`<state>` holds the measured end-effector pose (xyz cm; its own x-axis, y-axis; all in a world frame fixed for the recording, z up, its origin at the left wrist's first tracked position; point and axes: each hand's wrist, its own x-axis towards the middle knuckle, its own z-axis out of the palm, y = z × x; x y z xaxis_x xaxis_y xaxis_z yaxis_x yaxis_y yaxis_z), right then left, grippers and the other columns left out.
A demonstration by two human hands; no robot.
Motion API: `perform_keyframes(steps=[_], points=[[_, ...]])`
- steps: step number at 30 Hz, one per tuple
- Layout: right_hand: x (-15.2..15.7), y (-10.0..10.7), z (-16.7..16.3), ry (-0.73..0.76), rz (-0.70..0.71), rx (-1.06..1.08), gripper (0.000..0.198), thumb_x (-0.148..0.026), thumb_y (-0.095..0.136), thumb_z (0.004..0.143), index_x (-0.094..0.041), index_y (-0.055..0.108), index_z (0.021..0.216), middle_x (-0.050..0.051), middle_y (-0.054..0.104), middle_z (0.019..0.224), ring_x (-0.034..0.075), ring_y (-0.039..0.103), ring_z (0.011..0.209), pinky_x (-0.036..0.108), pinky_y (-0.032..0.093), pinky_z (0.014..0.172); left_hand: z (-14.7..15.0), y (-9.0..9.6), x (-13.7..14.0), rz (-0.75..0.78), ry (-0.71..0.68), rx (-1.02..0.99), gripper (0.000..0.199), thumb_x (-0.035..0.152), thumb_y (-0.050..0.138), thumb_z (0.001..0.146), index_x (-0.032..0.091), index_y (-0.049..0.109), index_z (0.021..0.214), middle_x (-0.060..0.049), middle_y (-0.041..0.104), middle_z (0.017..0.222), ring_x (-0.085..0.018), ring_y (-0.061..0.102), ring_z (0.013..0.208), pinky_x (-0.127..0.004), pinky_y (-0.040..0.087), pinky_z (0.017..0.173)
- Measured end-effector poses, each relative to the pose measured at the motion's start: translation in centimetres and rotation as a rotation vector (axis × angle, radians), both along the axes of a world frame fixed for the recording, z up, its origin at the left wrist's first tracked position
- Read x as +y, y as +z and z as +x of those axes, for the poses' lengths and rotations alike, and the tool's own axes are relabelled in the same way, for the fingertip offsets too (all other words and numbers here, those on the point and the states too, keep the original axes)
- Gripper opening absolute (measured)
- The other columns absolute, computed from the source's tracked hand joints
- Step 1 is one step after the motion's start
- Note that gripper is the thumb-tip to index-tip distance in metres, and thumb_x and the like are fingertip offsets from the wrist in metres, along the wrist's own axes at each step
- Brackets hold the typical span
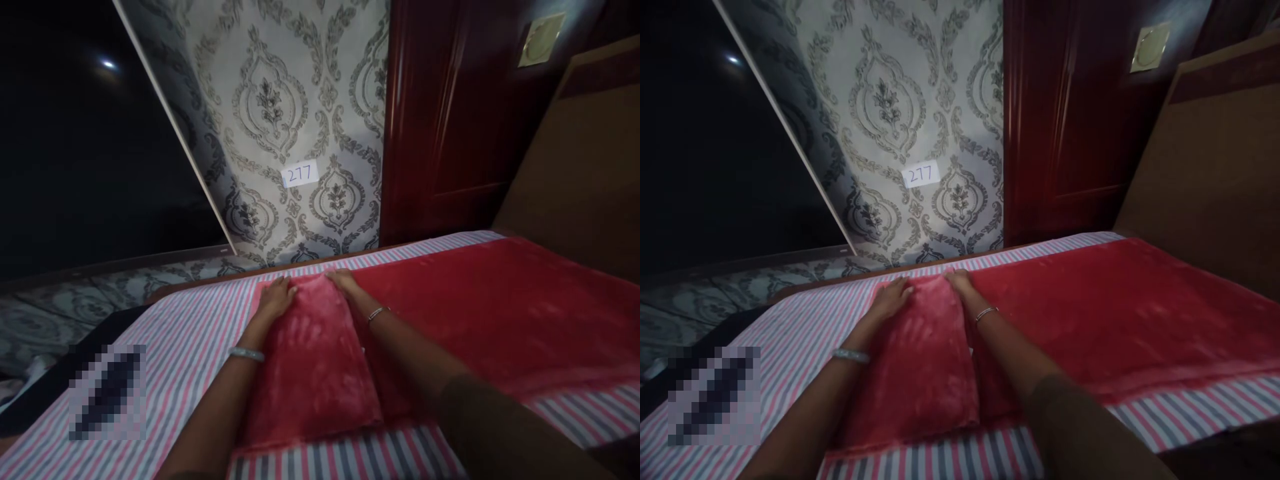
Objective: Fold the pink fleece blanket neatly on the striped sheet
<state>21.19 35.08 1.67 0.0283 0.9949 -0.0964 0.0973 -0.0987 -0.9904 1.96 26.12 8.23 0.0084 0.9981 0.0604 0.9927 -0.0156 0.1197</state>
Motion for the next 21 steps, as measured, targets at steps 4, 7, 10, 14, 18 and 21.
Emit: perform_keyframes(steps=[4, 7, 10, 14, 18, 21], points=[[0.8, -1.2, 0.2, -0.123, -0.018, -0.139, 0.012, -0.018, 0.062, 0.072, -0.020, 0.056, 0.062, -0.004, 0.046, 0.050, 0.014, 0.052, 0.058, 0.022, 0.040, 0.054, -1.7, -3.5, 2.0, -0.001, 0.106, 0.028, 0.058, 0.047, 0.033, 0.098, 0.022, 0.040, 0.150, -0.015, 0.035, 0.159, -0.033, 0.026, 0.149, -0.068, 0.019, 0.115], [0.7, -2.0, 0.4, -0.154, 0.028, -0.198, 0.005, -0.020, 0.061, 0.074, -0.020, 0.061, 0.068, -0.002, 0.054, 0.058, 0.017, 0.058, 0.069, 0.024, 0.046, 0.065, -2.3, -5.4, 2.1, 0.002, 0.138, 0.046, 0.063, 0.052, 0.028, 0.098, 0.024, 0.034, 0.153, -0.011, 0.029, 0.162, -0.031, 0.020, 0.151, -0.066, 0.019, 0.116], [0.3, -2.2, 0.8, -0.166, 0.064, -0.245, 0.013, -0.022, 0.059, 0.078, -0.017, 0.066, 0.088, 0.003, 0.065, 0.079, 0.020, 0.062, 0.084, 0.028, 0.049, 0.080, -2.4, -5.7, 2.1, -0.013, 0.137, 0.044, 0.066, 0.054, 0.026, 0.097, 0.022, 0.033, 0.154, -0.011, 0.027, 0.163, -0.031, 0.019, 0.152, -0.065, 0.018, 0.117], [-1.2, -0.5, 1.1, -0.163, 0.161, -0.304, 0.045, -0.019, 0.050, 0.084, -0.014, 0.058, 0.127, 0.013, 0.065, 0.120, 0.023, 0.058, 0.114, 0.035, 0.042, 0.102, -2.1, -5.5, 2.4, -0.007, 0.130, 0.048, 0.068, 0.057, 0.025, 0.097, 0.022, 0.032, 0.155, -0.011, 0.026, 0.163, -0.031, 0.019, 0.152, -0.066, 0.019, 0.116], [-4.3, 2.2, -0.4, 0.005, 0.567, -0.679, 0.071, -0.032, 0.054, 0.089, -0.013, 0.032, 0.154, 0.017, 0.026, 0.162, 0.031, 0.019, 0.149, 0.045, 0.017, 0.120, -1.7, -5.5, 2.4, -0.013, 0.142, 0.077, 0.071, 0.061, 0.025, 0.095, 0.022, 0.031, 0.155, -0.011, 0.027, 0.164, -0.032, 0.018, 0.152, -0.066, 0.019, 0.116], [-6.4, 2.1, -2.0, 0.237, 0.577, -0.923, 0.078, -0.051, 0.051, 0.092, -0.016, 0.027, 0.157, 0.014, 0.019, 0.165, 0.032, 0.009, 0.152, 0.049, 0.007, 0.121, -1.6, -5.4, 2.4, -0.013, 0.148, 0.088, 0.071, 0.061, 0.027, 0.095, 0.023, 0.031, 0.155, -0.011, 0.026, 0.164, -0.032, 0.018, 0.152, -0.066, 0.019, 0.116]])
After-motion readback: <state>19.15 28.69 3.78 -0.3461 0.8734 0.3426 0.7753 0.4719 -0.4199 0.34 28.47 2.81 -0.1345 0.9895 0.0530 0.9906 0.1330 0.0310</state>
